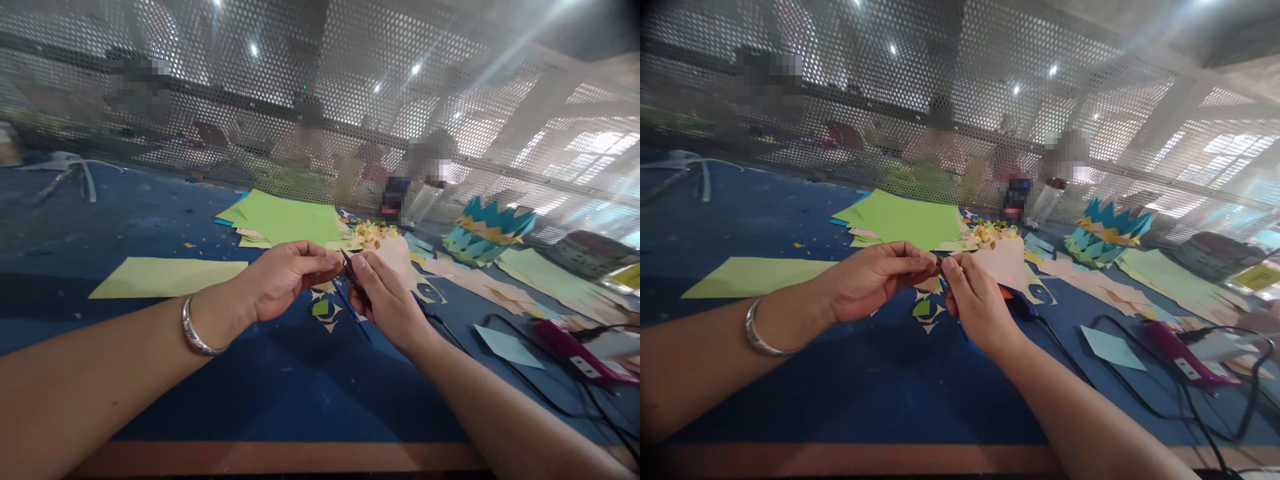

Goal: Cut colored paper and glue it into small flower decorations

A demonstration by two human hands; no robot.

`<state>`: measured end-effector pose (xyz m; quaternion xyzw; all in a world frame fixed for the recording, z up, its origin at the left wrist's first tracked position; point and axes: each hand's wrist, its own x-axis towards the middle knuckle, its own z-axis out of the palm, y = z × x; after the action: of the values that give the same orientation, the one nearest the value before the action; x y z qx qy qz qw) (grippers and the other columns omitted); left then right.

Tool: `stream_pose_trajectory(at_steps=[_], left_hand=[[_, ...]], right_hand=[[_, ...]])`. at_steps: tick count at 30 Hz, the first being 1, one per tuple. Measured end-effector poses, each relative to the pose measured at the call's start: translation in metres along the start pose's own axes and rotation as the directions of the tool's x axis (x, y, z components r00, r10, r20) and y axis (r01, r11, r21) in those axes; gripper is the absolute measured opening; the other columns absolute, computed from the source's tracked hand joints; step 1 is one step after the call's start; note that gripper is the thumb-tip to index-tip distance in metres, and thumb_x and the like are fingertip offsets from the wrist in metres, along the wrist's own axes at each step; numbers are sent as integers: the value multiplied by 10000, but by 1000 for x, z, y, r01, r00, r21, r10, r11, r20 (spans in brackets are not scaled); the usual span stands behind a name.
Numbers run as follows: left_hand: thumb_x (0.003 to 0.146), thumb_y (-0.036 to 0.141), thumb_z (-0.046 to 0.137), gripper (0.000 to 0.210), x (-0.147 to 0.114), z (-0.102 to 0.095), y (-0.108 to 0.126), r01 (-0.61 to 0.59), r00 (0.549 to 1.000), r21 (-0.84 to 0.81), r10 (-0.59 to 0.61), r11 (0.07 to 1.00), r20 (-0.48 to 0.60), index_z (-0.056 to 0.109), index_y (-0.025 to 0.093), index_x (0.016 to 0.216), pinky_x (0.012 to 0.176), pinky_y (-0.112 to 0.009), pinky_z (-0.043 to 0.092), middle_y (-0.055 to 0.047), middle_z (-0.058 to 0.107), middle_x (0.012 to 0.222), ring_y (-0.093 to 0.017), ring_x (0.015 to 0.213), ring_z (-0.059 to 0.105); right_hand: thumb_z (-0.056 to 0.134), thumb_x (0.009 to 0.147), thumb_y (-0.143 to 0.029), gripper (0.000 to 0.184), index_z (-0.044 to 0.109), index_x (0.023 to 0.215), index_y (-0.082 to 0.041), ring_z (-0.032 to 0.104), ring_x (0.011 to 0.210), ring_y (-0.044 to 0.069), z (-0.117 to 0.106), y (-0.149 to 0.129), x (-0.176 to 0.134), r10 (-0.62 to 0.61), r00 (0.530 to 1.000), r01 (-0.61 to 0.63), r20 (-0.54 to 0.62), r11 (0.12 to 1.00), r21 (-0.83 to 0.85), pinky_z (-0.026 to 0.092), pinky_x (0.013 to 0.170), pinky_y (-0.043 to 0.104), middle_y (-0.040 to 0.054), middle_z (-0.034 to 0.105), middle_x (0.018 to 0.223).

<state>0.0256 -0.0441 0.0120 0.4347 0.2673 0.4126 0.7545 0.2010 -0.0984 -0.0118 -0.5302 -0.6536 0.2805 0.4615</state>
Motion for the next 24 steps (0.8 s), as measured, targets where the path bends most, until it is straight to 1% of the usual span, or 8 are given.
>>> stream_pose_trajectory(at_steps=[3, 8, 12, 16, 20, 24], left_hand=[[777, 56, 776, 159, -1, 0, 0, -10, 1000, -13, 10, 1000, 18, 665, 110, 677, 969, -307, 510, -61, 749, 813, -136, 832, 709], [758, 71, 796, 165, -1, 0, -1, -35, 999, -35, 36, 999, 39, 662, 114, 672, 951, -301, 510, -49, 743, 808, -127, 809, 702], [738, 125, 828, 179, -2, 1, -2, -11, 1000, 11, 11, 1000, 17, 663, 129, 667, 906, -321, 515, -42, 729, 800, -139, 793, 686], [702, 205, 875, 217, -3, 0, -2, 7, 1000, 92, -7, 996, -1, 669, 137, 695, 843, -327, 505, -49, 726, 841, -159, 805, 674], [688, 204, 884, 238, -4, 0, -2, 1, 1000, 75, -2, 997, 5, 659, 128, 685, 835, -308, 489, -58, 727, 852, -151, 810, 670], [686, 187, 880, 229, -5, 0, -2, 7, 1000, 62, -7, 998, -4, 660, 125, 668, 826, -297, 484, -59, 728, 828, -146, 795, 674]], right_hand=[[402, 1014, -632, 453, 533, 877, -220, 451, 453, 91, 1, -1, 1, 26, 999, -27, 28, 999, 41, 315, 429, 197, -64, 496, 513], [461, 991, -630, 480, 578, 832, -193, 361, 447, 84, 1, -5, 1, 50, 997, -59, 59, 986, 155, 255, 396, 209, -59, 436, 513], [527, 962, -628, 469, 552, 790, -192, 325, 451, 80, 2, -5, 1, 56, 996, -70, 63, 970, 233, 232, 396, 211, -68, 386, 514], [555, 946, -631, 472, 510, 767, -196, 294, 455, 67, 4, -4, 1, 62, 995, -82, 78, 957, 279, 209, 395, 205, -74, 361, 547], [554, 956, -615, 464, 511, 765, -194, 260, 443, 62, 5, -5, 1, 61, 995, -84, 84, 948, 306, 191, 396, 207, -83, 335, 527], [551, 966, -600, 457, 516, 761, -193, 261, 449, 63, 4, -4, 1, 58, 994, -86, 98, 948, 307, 196, 407, 204, -82, 346, 516]])
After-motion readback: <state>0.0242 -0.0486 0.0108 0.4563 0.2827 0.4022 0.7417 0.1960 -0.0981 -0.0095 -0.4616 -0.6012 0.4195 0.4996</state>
